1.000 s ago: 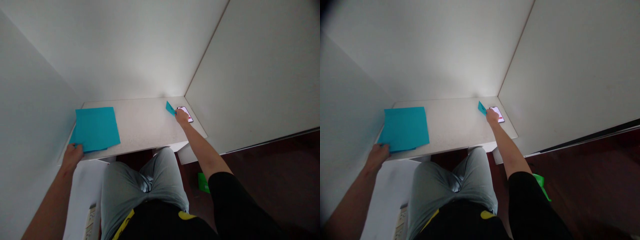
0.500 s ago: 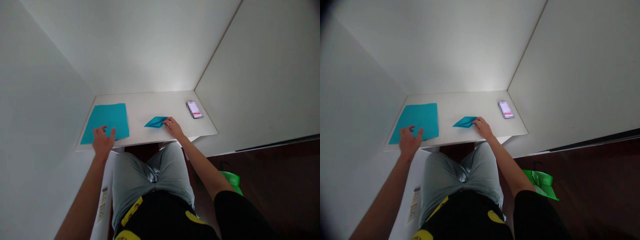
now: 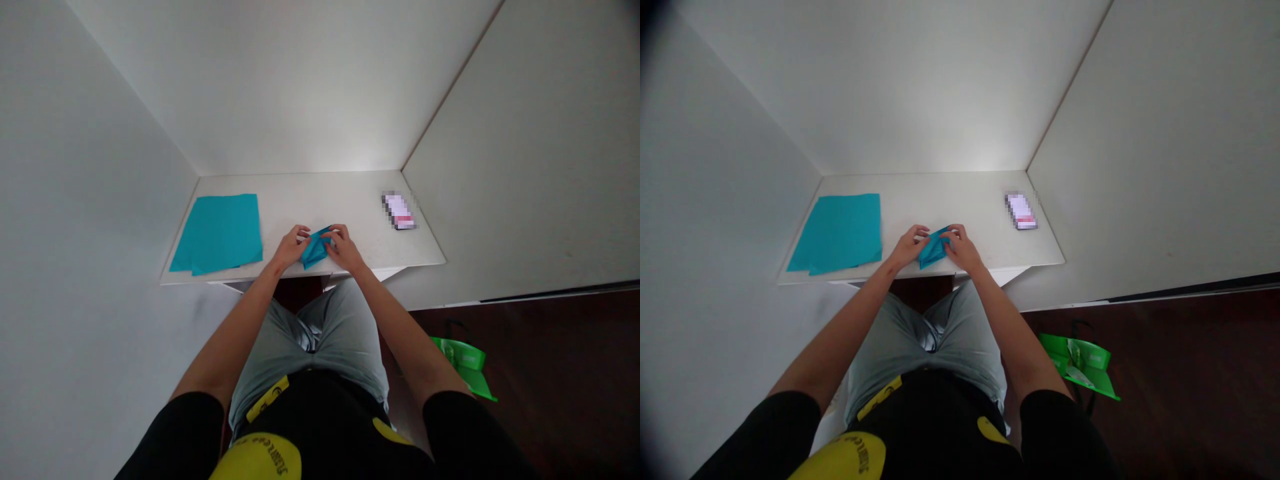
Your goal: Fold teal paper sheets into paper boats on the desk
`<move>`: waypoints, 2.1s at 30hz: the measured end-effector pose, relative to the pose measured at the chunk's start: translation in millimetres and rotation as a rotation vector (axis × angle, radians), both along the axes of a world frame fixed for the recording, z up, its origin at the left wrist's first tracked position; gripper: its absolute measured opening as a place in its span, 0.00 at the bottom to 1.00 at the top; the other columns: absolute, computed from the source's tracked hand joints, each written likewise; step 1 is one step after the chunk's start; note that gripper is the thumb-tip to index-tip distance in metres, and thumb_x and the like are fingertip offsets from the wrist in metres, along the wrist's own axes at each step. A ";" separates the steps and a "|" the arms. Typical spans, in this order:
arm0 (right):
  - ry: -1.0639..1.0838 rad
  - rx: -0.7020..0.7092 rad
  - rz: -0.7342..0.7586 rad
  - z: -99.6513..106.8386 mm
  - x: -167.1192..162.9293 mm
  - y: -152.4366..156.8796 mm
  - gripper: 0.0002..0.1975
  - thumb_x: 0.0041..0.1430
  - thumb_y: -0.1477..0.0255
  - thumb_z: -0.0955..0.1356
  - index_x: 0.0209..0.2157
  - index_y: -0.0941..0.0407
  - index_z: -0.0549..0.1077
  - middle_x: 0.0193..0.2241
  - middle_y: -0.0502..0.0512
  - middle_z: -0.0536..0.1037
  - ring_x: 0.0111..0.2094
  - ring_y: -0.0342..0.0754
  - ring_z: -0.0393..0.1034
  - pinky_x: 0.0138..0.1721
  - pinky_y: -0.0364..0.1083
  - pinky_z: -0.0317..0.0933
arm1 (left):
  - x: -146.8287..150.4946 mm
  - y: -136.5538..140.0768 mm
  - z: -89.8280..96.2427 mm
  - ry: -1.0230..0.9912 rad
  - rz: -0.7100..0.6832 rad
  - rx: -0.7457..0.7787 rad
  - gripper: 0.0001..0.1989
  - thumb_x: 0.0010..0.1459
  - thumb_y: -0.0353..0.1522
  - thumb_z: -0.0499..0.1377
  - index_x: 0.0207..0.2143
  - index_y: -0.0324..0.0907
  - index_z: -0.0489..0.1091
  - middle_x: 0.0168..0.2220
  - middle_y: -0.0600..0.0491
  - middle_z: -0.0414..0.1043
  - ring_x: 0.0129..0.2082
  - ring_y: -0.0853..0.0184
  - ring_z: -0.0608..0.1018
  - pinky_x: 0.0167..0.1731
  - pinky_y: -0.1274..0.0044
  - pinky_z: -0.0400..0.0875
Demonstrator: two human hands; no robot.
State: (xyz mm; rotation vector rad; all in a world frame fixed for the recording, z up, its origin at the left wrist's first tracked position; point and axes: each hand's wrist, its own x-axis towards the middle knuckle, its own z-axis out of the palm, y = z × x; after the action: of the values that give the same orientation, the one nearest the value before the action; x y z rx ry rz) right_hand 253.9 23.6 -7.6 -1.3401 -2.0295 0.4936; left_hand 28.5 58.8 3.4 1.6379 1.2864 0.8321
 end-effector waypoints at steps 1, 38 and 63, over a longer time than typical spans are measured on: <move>0.007 0.002 -0.045 -0.8 0.2 0.0 0.16 0.72 0.69 0.64 0.58 0.53 0.76 0.64 0.65 0.64 0.52 0.53 0.74 0.52 0.54 0.75 | -1.3 -0.3 -0.7 -0.040 0.021 -0.008 0.14 0.63 0.33 0.61 0.52 0.44 0.71 0.47 0.48 0.80 0.35 0.66 0.81 0.39 0.73 0.78; 0.371 -0.358 -0.135 34.3 -30.4 39.0 0.11 0.60 0.59 0.68 0.30 0.51 0.70 0.28 0.48 0.72 0.34 0.48 0.67 0.37 0.47 0.65 | 6.7 -23.4 -21.1 -0.004 0.075 0.310 0.30 0.51 0.43 0.79 0.53 0.47 0.75 0.63 0.44 0.58 0.62 0.54 0.73 0.47 0.69 0.79; 0.940 -0.659 -0.214 28.7 -11.9 43.1 0.20 0.64 0.52 0.63 0.23 0.48 0.59 0.17 0.49 0.65 0.24 0.51 0.64 0.31 0.51 0.70 | 0.3 -17.7 -6.9 -0.140 -0.089 0.178 0.11 0.67 0.33 0.62 0.48 0.47 0.82 0.59 0.47 0.77 0.60 0.58 0.78 0.58 0.65 0.76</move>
State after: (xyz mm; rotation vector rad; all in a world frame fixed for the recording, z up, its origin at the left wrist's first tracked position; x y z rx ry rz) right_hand 242.1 66.7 21.1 -1.2766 -0.9579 1.4478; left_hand 28.8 41.1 -3.5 1.7290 1.0600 1.0121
